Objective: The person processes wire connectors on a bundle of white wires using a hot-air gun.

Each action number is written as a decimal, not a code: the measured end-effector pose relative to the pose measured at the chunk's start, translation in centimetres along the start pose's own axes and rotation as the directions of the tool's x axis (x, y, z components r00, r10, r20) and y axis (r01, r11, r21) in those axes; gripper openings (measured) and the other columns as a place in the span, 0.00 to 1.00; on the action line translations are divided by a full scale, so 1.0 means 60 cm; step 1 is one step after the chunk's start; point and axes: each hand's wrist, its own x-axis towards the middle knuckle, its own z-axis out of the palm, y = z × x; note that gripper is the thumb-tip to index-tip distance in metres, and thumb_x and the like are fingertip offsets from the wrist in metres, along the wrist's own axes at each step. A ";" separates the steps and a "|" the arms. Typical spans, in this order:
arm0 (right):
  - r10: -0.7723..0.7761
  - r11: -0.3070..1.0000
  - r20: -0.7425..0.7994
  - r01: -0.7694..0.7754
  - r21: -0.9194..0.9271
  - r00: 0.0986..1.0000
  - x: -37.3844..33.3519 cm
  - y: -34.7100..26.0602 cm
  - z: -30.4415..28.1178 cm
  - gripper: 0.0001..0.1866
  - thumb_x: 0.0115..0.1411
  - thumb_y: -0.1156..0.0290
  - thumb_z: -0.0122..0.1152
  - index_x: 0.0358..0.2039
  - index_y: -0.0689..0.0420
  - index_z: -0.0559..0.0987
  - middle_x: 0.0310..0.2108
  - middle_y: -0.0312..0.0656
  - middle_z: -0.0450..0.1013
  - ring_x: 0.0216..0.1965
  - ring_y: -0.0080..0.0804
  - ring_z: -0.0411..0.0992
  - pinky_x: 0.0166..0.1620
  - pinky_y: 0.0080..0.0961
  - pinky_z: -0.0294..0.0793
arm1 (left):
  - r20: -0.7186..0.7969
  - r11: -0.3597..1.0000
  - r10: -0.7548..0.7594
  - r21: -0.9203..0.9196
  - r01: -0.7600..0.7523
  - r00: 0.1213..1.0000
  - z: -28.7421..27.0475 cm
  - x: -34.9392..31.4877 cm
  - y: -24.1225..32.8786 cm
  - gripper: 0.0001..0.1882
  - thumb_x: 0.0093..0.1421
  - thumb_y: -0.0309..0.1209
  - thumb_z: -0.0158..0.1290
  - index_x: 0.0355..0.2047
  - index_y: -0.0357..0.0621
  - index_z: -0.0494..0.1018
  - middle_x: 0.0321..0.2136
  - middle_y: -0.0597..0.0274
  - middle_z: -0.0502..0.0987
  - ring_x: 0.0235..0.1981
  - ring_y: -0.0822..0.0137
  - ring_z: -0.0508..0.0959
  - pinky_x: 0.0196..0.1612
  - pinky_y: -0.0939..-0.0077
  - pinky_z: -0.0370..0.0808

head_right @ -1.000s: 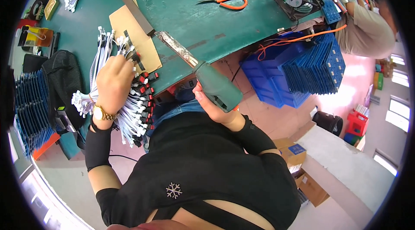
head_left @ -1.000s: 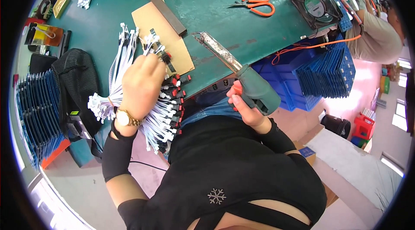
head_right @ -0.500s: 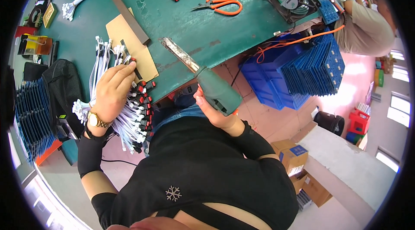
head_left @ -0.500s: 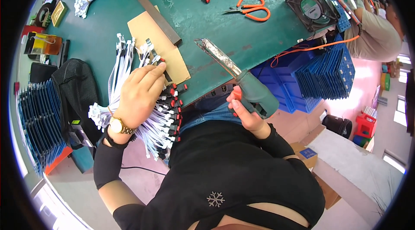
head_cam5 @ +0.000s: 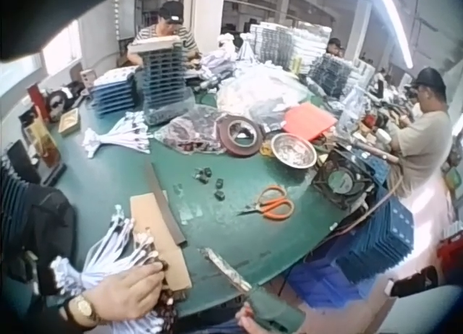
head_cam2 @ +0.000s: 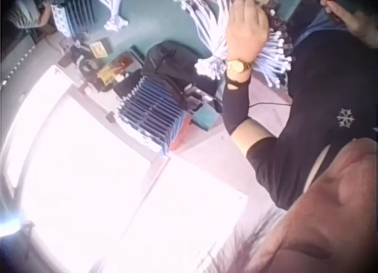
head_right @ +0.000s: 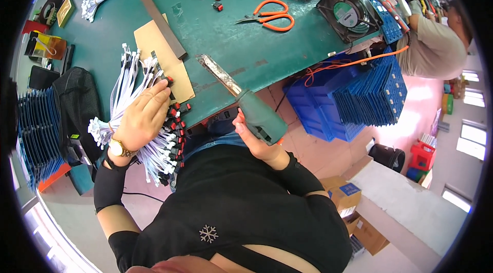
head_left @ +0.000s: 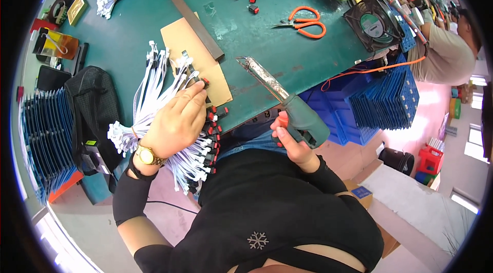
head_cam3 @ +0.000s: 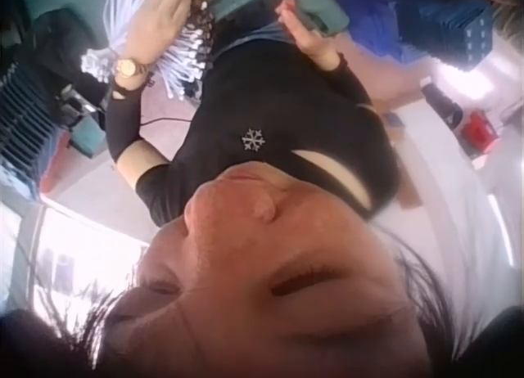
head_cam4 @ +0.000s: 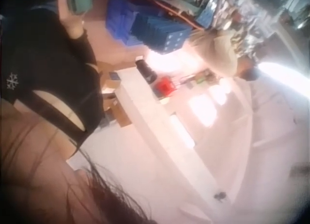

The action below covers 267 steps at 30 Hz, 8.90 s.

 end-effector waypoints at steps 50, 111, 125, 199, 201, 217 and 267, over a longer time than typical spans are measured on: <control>-0.013 0.961 0.199 0.067 -0.267 0.980 0.004 -0.005 -0.001 0.20 0.59 0.77 0.55 0.52 0.59 0.67 0.37 0.43 0.72 0.32 0.23 0.70 0.33 0.19 0.72 | 0.065 0.411 -0.826 -0.610 0.677 0.560 0.019 -0.019 0.021 0.05 0.49 0.20 0.60 0.27 0.37 0.77 0.21 0.63 0.74 0.17 0.75 0.71 0.22 0.82 0.67; -0.133 0.702 0.330 0.324 -0.634 0.934 0.001 -0.004 -0.001 0.14 0.52 0.84 0.58 0.40 0.65 0.77 0.30 0.44 0.77 0.28 0.23 0.75 0.31 0.18 0.75 | 0.107 0.431 -0.816 -0.545 0.719 0.569 0.026 -0.015 0.015 0.03 0.49 0.22 0.55 0.23 0.36 0.71 0.19 0.68 0.67 0.17 0.79 0.65 0.21 0.85 0.62; -0.166 0.719 0.403 0.390 -0.575 0.900 0.009 -0.010 0.019 0.15 0.51 0.81 0.61 0.41 0.67 0.75 0.31 0.43 0.76 0.29 0.26 0.77 0.35 0.21 0.77 | 0.063 0.495 -0.793 -0.514 0.700 0.606 0.031 -0.015 0.014 0.05 0.51 0.23 0.57 0.24 0.37 0.70 0.19 0.66 0.67 0.18 0.76 0.65 0.22 0.82 0.63; -0.031 0.652 0.309 0.254 -0.715 0.951 -0.014 -0.010 0.002 0.13 0.55 0.80 0.57 0.42 0.66 0.73 0.34 0.44 0.75 0.28 0.25 0.73 0.33 0.22 0.74 | 0.008 0.538 -0.779 -0.504 0.675 0.627 0.036 -0.023 0.011 0.05 0.50 0.25 0.56 0.24 0.37 0.71 0.18 0.65 0.68 0.16 0.74 0.65 0.21 0.81 0.64; -0.058 0.669 0.333 0.285 -0.687 0.941 -0.010 -0.017 0.004 0.13 0.56 0.79 0.55 0.42 0.65 0.72 0.34 0.43 0.74 0.28 0.24 0.72 0.33 0.22 0.74 | 0.011 0.535 -0.781 -0.502 0.679 0.624 0.036 -0.024 0.011 0.05 0.50 0.24 0.56 0.24 0.37 0.71 0.18 0.65 0.68 0.17 0.74 0.65 0.21 0.81 0.64; -0.060 0.752 0.302 0.242 -0.613 0.951 -0.011 -0.014 -0.008 0.12 0.56 0.81 0.54 0.42 0.64 0.72 0.36 0.44 0.73 0.29 0.24 0.71 0.34 0.22 0.72 | 0.042 0.508 -0.794 -0.502 0.700 0.607 0.033 -0.021 0.013 0.06 0.50 0.24 0.57 0.24 0.37 0.70 0.18 0.65 0.67 0.18 0.74 0.64 0.22 0.81 0.63; 0.001 0.995 0.207 -0.021 0.097 0.978 0.121 -0.085 0.111 0.24 0.52 0.85 0.61 0.51 0.64 0.68 0.37 0.45 0.74 0.35 0.29 0.74 0.36 0.23 0.75 | -0.083 0.326 -0.741 -0.912 0.248 0.667 0.010 -0.056 -0.006 0.06 0.57 0.25 0.56 0.33 0.36 0.72 0.31 0.65 0.73 0.31 0.75 0.70 0.36 0.83 0.67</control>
